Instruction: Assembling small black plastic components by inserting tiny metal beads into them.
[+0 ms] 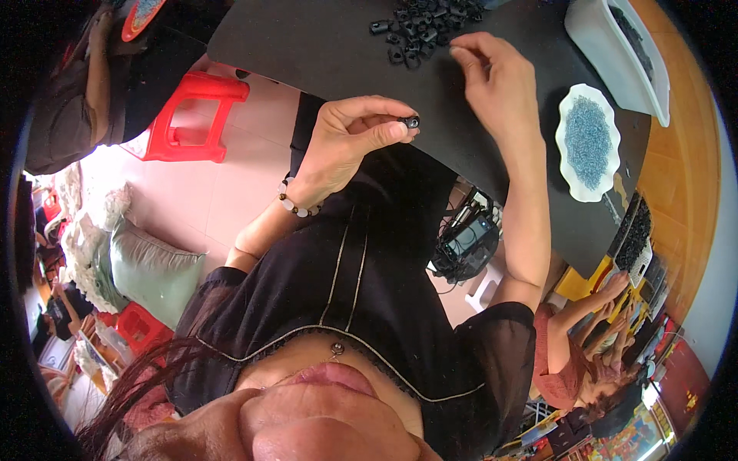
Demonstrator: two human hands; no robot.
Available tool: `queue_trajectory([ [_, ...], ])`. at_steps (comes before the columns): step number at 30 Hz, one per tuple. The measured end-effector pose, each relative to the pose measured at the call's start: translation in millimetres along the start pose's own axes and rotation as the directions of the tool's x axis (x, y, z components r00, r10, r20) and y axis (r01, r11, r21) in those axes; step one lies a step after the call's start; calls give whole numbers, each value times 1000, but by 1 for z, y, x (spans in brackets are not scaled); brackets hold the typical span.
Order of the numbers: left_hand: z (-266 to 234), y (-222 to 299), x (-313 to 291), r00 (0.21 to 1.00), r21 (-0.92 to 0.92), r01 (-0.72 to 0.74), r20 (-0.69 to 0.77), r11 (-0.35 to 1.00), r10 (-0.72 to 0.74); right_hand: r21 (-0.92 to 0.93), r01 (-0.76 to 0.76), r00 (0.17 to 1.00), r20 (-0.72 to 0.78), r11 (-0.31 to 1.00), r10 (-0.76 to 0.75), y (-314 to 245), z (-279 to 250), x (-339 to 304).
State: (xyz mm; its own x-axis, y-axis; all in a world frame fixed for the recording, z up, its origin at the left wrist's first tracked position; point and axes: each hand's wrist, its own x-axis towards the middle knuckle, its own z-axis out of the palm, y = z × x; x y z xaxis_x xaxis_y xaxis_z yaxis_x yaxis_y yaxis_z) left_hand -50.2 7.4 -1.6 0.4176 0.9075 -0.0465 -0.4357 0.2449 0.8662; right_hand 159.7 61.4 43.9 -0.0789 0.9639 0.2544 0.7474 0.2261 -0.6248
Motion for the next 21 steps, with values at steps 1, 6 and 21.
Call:
queue_trajectory([
  [1, -1, -1, 0, 1000, -10, -1, -4, 1000, 1, -68, 4, 999, -42, 998, -6, 7, 0, 5],
  [6, 0, 2, 1, 1000, -16, 7, -5, 1000, -7, -111, 25, 999, -28, 994, -28, 20, 2, 23],
  [21, 3, 3, 6, 1000, 23, 13, 7, 1000, -13, -118, 149, 988, 69, 982, -141, 18, 14, 27],
])
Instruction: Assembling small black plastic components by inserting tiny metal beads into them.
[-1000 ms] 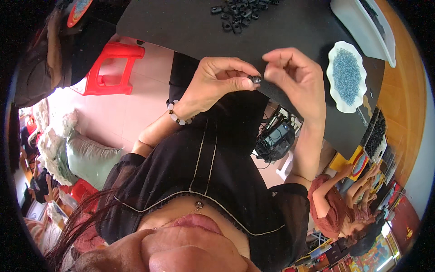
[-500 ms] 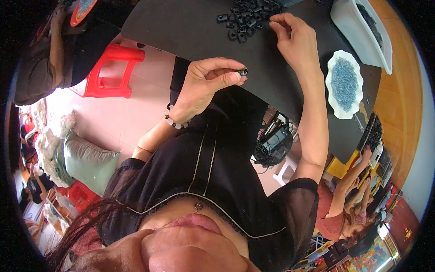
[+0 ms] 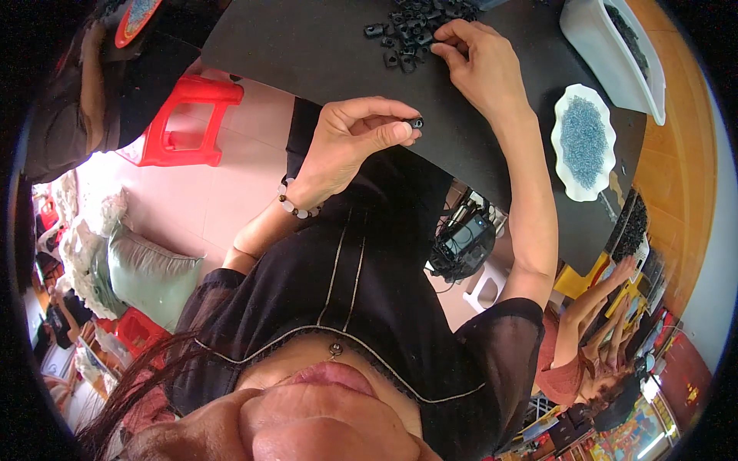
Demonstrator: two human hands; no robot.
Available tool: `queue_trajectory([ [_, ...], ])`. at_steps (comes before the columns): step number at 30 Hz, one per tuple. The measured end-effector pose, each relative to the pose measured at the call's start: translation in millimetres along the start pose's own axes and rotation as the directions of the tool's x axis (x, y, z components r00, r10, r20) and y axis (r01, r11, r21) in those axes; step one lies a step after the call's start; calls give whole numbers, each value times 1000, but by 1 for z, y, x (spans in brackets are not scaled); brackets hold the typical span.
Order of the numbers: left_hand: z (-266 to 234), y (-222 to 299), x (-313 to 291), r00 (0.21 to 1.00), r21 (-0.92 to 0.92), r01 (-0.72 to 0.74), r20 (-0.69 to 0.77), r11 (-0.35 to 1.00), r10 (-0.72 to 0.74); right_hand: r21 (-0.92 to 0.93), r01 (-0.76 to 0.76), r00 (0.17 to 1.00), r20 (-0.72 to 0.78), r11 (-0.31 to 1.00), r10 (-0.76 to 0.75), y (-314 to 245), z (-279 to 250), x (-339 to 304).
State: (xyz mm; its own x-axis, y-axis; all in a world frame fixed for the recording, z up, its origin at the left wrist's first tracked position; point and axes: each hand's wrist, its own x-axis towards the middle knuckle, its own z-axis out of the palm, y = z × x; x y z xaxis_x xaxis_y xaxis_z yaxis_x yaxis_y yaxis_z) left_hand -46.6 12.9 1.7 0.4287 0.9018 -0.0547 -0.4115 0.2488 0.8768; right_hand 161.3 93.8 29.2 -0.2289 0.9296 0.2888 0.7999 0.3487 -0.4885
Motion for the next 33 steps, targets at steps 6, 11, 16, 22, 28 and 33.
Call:
queue_trajectory([
  [6, 2, 1, 1, 1000, -18, 13, -1, 1000, -13, -133, 30, 1000, 10, 991, -29, -2, -8, -14],
  [11, 6, 1, 4, 1000, -19, 2, 1, 1000, -2, 238, -238, 971, 47, 942, 233, -12, -24, -34],
  [16, 13, 0, 9, 1000, -15, -26, 16, 1000, 26, 650, -314, 939, 103, 692, 329, -25, -33, -60],
  [22, 22, -5, 13, 996, 16, -83, 17, 996, 82, 856, -239, 938, 82, 459, 336, -37, -35, -90],
  [28, 29, -8, 11, 993, 39, -115, 33, 993, 114, 862, -227, 940, 73, 453, 332, -44, -34, -105],
  [33, 34, -8, 8, 993, 45, -112, 31, 993, 111, 821, -304, 918, 115, 484, 380, -46, -38, -111],
])
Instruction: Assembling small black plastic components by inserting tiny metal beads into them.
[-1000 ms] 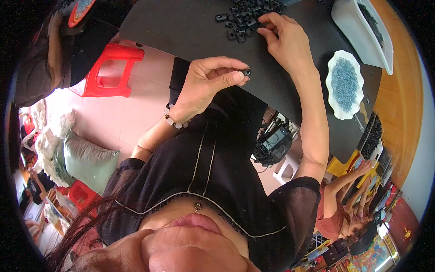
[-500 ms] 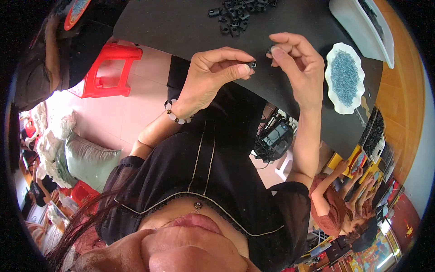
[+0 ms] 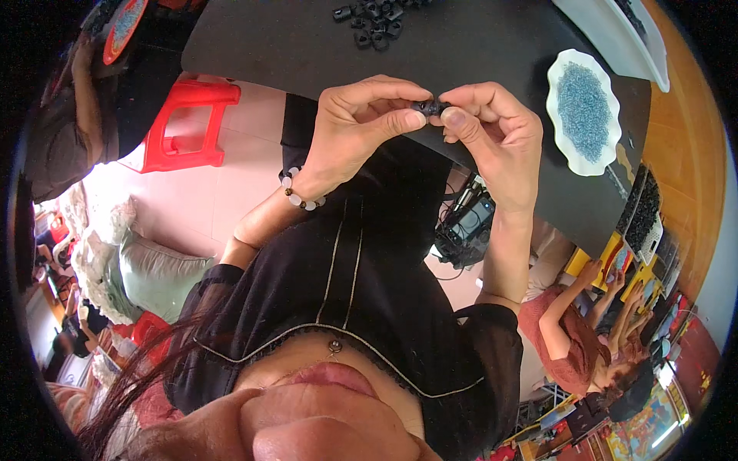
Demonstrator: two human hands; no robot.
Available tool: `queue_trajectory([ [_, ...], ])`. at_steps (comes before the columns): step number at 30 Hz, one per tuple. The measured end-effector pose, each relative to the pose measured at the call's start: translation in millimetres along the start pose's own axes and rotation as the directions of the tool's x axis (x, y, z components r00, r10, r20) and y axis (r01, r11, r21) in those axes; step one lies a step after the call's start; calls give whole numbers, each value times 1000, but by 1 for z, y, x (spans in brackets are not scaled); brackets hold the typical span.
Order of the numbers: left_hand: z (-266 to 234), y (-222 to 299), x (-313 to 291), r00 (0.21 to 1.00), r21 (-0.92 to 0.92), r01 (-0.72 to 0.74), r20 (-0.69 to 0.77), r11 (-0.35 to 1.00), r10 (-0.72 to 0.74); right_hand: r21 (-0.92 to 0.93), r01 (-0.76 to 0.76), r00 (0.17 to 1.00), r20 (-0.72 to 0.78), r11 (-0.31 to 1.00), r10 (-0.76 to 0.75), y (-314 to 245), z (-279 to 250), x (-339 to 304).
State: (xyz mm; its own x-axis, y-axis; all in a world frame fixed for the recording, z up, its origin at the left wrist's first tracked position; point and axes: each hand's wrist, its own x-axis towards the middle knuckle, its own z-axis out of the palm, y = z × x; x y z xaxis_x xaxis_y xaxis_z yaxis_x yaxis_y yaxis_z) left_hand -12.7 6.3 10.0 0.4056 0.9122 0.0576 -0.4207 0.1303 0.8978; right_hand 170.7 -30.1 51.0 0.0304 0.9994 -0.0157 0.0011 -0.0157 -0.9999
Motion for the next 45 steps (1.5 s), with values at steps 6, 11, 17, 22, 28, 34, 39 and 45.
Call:
queue_trajectory([
  [6, -1, -4, -1, 992, 105, -116, 67, 988, 110, 1, -14, 1000, 26, 1000, 14, -1, -8, -4],
  [11, 1, -5, -3, 993, 85, -89, 86, 992, 81, 116, 14, 999, 44, 993, -20, 3, -11, -5],
  [17, 1, -5, -5, 992, 111, -90, 98, 990, 79, 114, 1, 1000, 28, 994, -4, -3, -12, -9],
  [22, 3, -5, -5, 993, 115, -80, 96, 990, 69, 39, 8, 999, 33, 999, -10, -1, -12, -10],
  [28, 2, -6, -7, 994, 117, -64, 93, 991, 53, 0, -19, 999, 28, 1000, 19, 0, -11, -12],
  [34, 6, -7, -13, 989, 186, -149, 47, 971, 143, 19, -16, 1000, -10, 1000, 16, 5, -3, -16],
  [39, 9, -8, -17, 966, 383, -245, 20, 891, 257, 5, 1, 999, -36, 1000, -1, 7, 2, -21],
  [45, 13, -10, -19, 933, 417, -332, 17, 846, 359, 45, -29, 999, -27, 999, 30, 10, 1, -22],
])
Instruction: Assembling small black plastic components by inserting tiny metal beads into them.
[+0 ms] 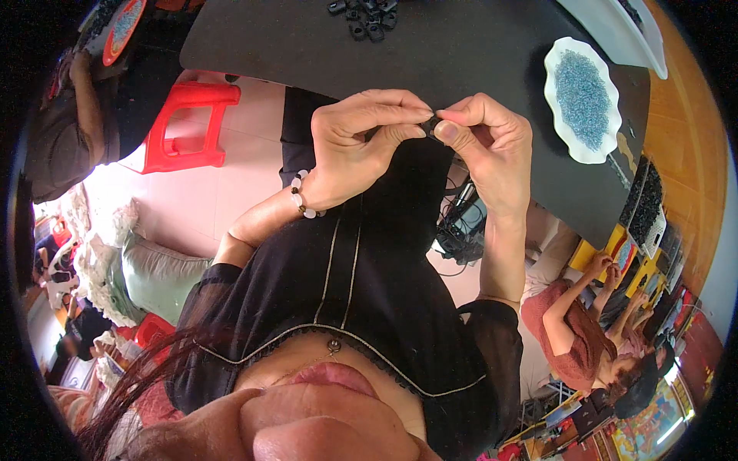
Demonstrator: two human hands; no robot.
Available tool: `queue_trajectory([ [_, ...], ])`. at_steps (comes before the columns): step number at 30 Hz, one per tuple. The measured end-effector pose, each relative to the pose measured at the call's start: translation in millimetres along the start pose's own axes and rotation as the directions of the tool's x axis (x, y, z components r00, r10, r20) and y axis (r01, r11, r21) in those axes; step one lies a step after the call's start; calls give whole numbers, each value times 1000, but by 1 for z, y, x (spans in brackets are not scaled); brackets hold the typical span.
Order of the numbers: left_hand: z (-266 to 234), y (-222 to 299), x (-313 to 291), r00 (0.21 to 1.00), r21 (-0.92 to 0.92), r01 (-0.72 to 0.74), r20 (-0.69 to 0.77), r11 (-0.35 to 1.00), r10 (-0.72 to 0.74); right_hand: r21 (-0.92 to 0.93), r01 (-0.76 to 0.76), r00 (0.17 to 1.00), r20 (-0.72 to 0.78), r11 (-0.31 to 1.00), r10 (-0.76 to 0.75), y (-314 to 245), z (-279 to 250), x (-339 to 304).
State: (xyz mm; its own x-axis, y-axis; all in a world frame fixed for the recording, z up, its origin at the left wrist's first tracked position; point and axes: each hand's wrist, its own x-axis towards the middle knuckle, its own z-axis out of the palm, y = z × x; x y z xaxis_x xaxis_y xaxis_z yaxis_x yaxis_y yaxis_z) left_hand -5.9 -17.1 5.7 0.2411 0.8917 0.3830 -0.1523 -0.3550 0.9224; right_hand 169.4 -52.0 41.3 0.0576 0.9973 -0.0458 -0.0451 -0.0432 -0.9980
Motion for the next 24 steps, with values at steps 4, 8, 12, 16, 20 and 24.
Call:
queue_trajectory([
  [4, 2, -2, -2, 1000, -18, 23, -16, 1000, -23, 18, -17, 1000, -8, 1000, 17, 2, 4, 2],
  [8, 2, -5, -1, 999, -13, 43, -22, 999, -43, 25, -18, 1000, -22, 1000, 18, 7, 5, 3],
  [12, 2, -11, 4, 999, -59, 37, -1, 998, -37, 99, 13, 999, -42, 995, -9, 3, 9, 3],
  [16, 3, -14, 6, 978, -288, 207, 55, 935, -200, -68, 101, 990, -94, 993, -108, -8, 11, 2],
  [20, 5, -12, 9, 975, -303, 219, 99, 928, -197, -109, 139, 987, -62, 984, -146, -5, 3, -1],
  [24, 8, -11, 10, 961, -368, 277, 116, 888, -252, -77, 166, 986, -17, 983, -167, -8, -1, -2],
])
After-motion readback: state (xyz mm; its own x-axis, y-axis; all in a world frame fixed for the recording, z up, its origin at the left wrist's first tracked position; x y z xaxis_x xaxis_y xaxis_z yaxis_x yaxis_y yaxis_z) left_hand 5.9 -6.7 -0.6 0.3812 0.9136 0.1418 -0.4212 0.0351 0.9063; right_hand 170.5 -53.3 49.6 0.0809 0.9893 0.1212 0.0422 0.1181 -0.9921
